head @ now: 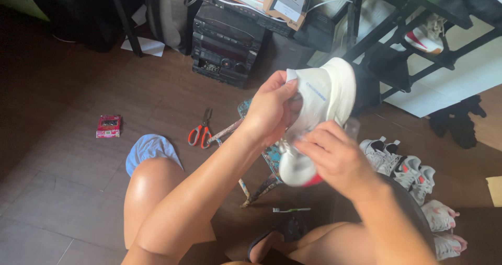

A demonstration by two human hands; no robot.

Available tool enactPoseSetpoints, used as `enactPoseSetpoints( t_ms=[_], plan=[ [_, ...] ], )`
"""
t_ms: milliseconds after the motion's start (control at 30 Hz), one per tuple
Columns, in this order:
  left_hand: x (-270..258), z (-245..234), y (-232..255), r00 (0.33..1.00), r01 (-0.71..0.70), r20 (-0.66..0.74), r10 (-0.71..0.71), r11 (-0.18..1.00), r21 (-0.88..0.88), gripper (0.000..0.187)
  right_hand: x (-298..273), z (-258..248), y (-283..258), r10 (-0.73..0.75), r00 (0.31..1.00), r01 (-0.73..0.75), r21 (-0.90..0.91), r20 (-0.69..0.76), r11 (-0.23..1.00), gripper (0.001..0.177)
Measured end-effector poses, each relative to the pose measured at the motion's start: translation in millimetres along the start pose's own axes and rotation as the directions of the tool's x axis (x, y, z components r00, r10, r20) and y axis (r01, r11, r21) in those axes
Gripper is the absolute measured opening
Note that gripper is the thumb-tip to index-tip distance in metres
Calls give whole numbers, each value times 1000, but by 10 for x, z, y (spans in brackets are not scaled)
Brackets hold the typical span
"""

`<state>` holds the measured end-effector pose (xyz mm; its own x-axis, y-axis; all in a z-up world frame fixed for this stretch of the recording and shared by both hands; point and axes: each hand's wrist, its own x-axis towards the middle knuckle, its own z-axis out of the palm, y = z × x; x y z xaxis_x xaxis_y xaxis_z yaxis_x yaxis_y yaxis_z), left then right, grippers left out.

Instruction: The person scrubs a white sneaker with a toothbrush and wipes it with a cloth. They then scrub the sole of the shoe with the toothbrush and wipe it again. The person repeats the process on a second white sneaker.

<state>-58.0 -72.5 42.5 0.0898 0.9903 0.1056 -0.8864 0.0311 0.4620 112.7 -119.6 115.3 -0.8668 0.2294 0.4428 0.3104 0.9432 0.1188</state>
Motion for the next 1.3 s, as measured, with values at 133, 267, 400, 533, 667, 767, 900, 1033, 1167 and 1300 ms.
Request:
enactPoseSetpoints(
  t_ms=[133, 267, 400, 533, 667, 767, 900, 1033, 1167, 1300],
  plan=[
    [-187, 115, 117, 990, -73, 130, 45, 973, 218, 3, 7, -388, 211, 286, 895, -296, 23, -343, 955, 14],
    [-239, 224, 98, 967, -169, 236, 93, 930, 327, 4, 154, -326, 136, 173, 835, -246, -72, -522, 967, 14],
    [-264, 213, -91, 895, -379, 410, 177, 787, 486, 12, 341, -256, 229, 332, 784, -402, -21, -524, 916, 16],
    [-153, 190, -125, 887, -432, 368, 280, 784, 446, 12, 263, -125, 64, 419, 743, -470, 39, -521, 882, 18],
    [-63, 58, 6, 874, -467, 362, 324, 769, 437, 10, 150, 140, -12, 542, 704, -487, 243, -460, 839, 16],
    [63, -21, -45, 856, -464, 441, 272, 780, 421, 11, 74, 183, 84, 507, 653, -474, 217, -563, 853, 14],
    [12, -203, -339, 866, -489, 427, 262, 627, 607, 10, 85, 136, 266, 469, 651, -498, 131, -597, 857, 16],
    [-67, -261, -595, 844, -537, 395, 363, 584, 609, 12, 170, 299, 182, 555, 622, -565, 175, -552, 806, 17],
    [-123, -270, -672, 837, -537, 387, 388, 441, 719, 11, 22, 231, 188, 488, 744, -452, 194, -456, 871, 16],
    [-141, -159, -775, 808, -559, 404, 428, 343, 755, 11, -96, 196, 273, 504, 748, -495, 143, -433, 857, 13]
  ],
)
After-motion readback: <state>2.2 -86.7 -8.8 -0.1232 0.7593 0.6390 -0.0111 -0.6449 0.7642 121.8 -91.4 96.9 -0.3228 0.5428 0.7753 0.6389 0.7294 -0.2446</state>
